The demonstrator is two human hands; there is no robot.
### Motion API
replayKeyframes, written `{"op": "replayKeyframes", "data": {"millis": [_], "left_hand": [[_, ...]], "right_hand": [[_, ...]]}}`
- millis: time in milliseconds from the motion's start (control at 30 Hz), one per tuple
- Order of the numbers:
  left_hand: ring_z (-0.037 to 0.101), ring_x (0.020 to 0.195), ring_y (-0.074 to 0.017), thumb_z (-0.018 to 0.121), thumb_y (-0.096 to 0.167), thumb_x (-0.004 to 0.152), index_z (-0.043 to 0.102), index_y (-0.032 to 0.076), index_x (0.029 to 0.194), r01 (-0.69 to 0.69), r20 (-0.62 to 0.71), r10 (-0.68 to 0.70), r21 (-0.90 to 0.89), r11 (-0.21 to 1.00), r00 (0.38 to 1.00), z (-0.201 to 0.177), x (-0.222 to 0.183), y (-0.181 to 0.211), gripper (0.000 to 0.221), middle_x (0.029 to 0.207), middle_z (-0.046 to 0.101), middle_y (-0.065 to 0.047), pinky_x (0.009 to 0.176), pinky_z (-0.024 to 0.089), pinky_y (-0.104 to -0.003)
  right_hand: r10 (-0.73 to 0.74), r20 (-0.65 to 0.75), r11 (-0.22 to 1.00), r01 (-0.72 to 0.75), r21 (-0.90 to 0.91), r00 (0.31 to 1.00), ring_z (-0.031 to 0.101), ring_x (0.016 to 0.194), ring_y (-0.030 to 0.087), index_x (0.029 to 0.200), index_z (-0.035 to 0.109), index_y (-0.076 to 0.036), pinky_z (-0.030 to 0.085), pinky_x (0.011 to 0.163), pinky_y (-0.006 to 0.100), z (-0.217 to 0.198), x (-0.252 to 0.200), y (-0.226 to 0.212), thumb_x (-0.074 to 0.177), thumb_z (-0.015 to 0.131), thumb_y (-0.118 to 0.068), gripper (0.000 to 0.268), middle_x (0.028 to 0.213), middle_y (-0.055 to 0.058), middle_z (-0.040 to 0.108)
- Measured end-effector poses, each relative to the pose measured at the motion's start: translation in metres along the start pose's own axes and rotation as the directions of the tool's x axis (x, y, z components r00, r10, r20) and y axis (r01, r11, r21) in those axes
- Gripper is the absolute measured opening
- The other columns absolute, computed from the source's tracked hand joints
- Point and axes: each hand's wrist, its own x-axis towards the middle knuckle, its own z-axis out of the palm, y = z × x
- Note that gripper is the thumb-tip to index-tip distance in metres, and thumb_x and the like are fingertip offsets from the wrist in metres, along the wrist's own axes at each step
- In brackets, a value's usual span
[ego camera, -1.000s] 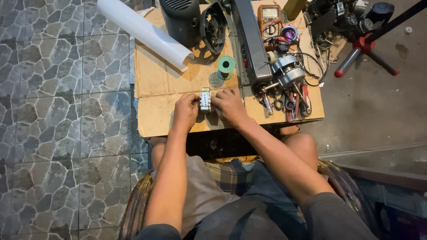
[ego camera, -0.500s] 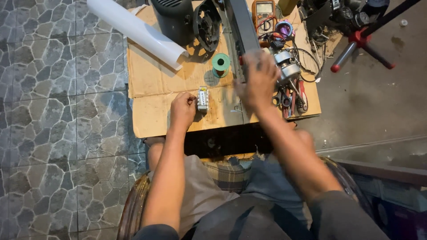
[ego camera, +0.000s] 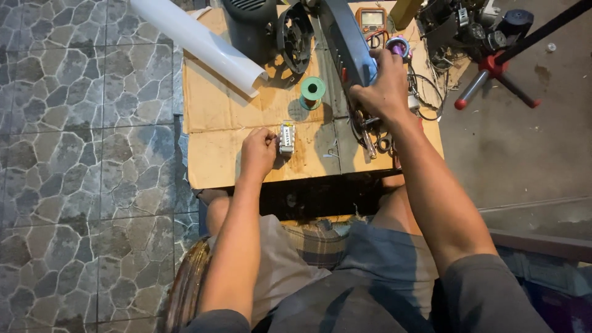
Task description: Assembling and inspecting the components of an electric motor stator on a repair bench.
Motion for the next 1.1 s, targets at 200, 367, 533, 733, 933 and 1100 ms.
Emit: {"op": "replayKeyframes", "data": {"millis": [200, 367, 533, 733, 933, 1100], "left_hand": [[0.060, 0.081, -0.0277, 0.065, 0.008, 0.094, 0.064, 0.007, 0.086, 0.020, 0.003, -0.020, 0.031, 0.999, 1.000, 0.002, 0.001, -0.003, 0.009, 0.092, 0.062, -0.010, 0.067, 0.047, -0.041], [0.056, 0.078, -0.0286, 0.062, 0.003, 0.092, 0.059, 0.006, 0.081, -0.002, -0.001, 0.002, 0.027, 1.000, 1.000, 0.001, 0.000, -0.001, 0.012, 0.086, 0.059, -0.010, 0.065, 0.043, -0.041], [0.057, 0.080, -0.0279, 0.062, 0.003, 0.093, 0.061, 0.005, 0.083, 0.025, 0.006, -0.026, 0.020, 0.999, 1.000, 0.002, -0.002, -0.001, 0.011, 0.089, 0.060, -0.010, 0.066, 0.044, -0.041], [0.070, 0.082, -0.0392, 0.072, 0.007, 0.082, 0.073, 0.009, 0.086, -0.045, -0.111, 0.047, 0.016, 0.999, 0.993, 0.008, -0.001, -0.015, 0.005, 0.076, 0.061, -0.014, 0.075, 0.057, -0.046], [0.070, 0.082, -0.0374, 0.074, 0.007, 0.081, 0.073, 0.009, 0.086, -0.032, -0.114, 0.031, -0.006, 0.999, 0.993, 0.012, 0.002, -0.020, 0.006, 0.077, 0.062, -0.015, 0.076, 0.057, -0.043], [0.071, 0.079, -0.0325, 0.075, 0.011, 0.081, 0.074, 0.012, 0.086, 0.029, -0.113, -0.030, -0.014, 0.999, 0.993, 0.012, 0.003, -0.015, 0.005, 0.076, 0.063, -0.012, 0.075, 0.057, -0.040]], "right_hand": [[-0.029, -0.030, 0.998, 0.030, 0.056, 0.999, 0.054, 0.121, 0.028, 0.138, 0.051, -0.007, 0.048, 0.107, 0.047, 0.004, 0.008, 0.014, 0.072, 0.081, -0.012, 0.072, 0.135, 0.017, 0.049], [-0.004, -0.008, 1.000, 0.004, 0.023, 1.000, 0.053, 0.123, 0.030, 0.139, 0.051, -0.005, 0.049, 0.108, 0.047, 0.010, -0.002, 0.001, 0.073, 0.081, -0.011, 0.073, 0.140, 0.017, 0.045], [0.017, 0.045, 0.977, -0.007, -0.213, 0.999, 0.041, 0.136, 0.032, 0.149, 0.047, -0.014, 0.030, 0.117, 0.052, 0.047, -0.016, 0.027, 0.079, 0.090, -0.028, 0.083, 0.149, 0.015, 0.043], [-0.686, -0.253, 0.727, 0.647, -0.229, 0.682, 0.050, 0.122, 0.036, 0.124, 0.070, -0.018, 0.040, 0.101, 0.047, 0.107, -0.038, 0.072, 0.083, 0.078, -0.008, 0.043, 0.123, 0.011, 0.058], [-0.574, -0.132, 0.806, 0.586, 0.085, 0.808, 0.071, 0.092, 0.030, 0.106, 0.074, -0.020, 0.057, 0.080, 0.041, 0.152, -0.071, 0.079, 0.087, 0.073, -0.006, 0.024, 0.101, 0.006, 0.067], [-0.479, -0.017, 0.876, 0.479, 0.050, 0.878, 0.073, 0.084, 0.031, 0.102, 0.074, -0.021, 0.058, 0.073, 0.043, 0.157, -0.088, 0.065, 0.086, 0.076, -0.012, 0.019, 0.098, 0.002, 0.067]]}}
